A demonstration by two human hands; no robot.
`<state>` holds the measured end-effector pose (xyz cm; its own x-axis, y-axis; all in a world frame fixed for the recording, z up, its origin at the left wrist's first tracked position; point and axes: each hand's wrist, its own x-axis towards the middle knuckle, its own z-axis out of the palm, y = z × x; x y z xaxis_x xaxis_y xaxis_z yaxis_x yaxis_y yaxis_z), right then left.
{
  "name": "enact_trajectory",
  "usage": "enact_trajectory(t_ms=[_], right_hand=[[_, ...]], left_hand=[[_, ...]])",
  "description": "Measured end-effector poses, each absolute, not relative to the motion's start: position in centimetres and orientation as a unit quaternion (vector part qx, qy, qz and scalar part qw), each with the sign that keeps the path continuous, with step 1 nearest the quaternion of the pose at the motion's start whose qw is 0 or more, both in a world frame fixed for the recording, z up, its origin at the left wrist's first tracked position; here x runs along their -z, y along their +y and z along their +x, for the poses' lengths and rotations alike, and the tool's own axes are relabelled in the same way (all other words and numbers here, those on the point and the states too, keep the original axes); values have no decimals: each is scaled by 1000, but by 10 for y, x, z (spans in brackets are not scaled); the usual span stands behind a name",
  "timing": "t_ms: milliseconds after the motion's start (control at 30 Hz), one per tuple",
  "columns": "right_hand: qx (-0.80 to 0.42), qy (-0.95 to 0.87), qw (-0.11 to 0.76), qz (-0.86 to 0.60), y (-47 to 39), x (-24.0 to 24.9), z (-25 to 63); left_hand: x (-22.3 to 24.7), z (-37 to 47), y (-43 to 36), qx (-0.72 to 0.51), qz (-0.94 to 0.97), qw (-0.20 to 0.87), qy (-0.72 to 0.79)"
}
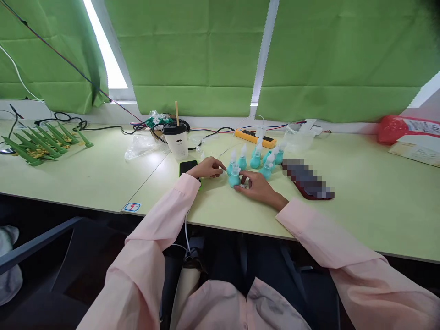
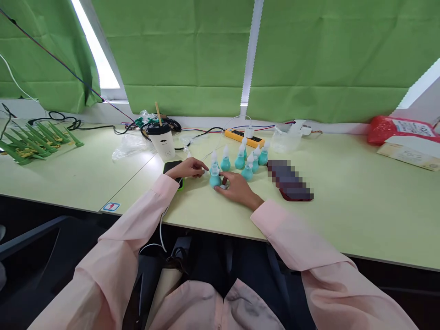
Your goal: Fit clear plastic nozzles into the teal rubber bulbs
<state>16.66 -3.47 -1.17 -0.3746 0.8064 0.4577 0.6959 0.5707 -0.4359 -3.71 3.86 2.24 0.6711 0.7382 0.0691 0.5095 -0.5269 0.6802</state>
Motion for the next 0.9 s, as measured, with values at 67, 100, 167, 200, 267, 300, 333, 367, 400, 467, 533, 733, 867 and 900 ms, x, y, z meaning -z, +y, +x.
enact_trajectory(t_ms=[67, 100, 167, 200, 267, 300, 333, 367, 400, 467, 533, 733, 867, 900], right_hand=[[-80, -824, 323, -458, -35, 10, 167], [-78, -824, 322, -459, -35, 10, 166], [-76, -825, 319, -460, -35, 9, 166], [-75, -826, 316, -460, -34, 9, 166], [-77, -829, 310, -460, -34, 9, 166], [-78, -830, 307, -460, -34, 8, 166], [-79, -831, 304, -460, -34, 8, 166], [-81, -831, 301, -460, -33, 8, 166], [-82, -832, 298, -460, -34, 8, 166], [-84, -834, 292, -460, -34, 7, 166], [-87, -837, 286, -458, -35, 5, 167], [-110, -856, 254, -436, -36, -4, 174], [-123, -868, 230, -423, -34, -6, 180], [-125, -869, 226, -422, -34, -6, 181]], left_hand=[[-20, -37, 41, -191, 843, 348, 362], [-20, -38, 42, -197, 837, 359, 361], [-19, -39, 44, -205, 827, 379, 361], [-18, -39, 45, -207, 823, 387, 361], [-17, -40, 46, -208, 817, 399, 360], [-16, -40, 46, -208, 815, 404, 359], [-15, -40, 46, -209, 813, 409, 358], [-14, -40, 46, -209, 812, 413, 356], [-14, -40, 46, -209, 810, 417, 355], [-15, -40, 46, -210, 809, 421, 353], [-18, -41, 45, -208, 809, 424, 349], [-24, -45, 41, -157, 832, 428, 317], [-19, -43, 42, -131, 847, 410, 310], [-18, -43, 43, -133, 850, 404, 311]])
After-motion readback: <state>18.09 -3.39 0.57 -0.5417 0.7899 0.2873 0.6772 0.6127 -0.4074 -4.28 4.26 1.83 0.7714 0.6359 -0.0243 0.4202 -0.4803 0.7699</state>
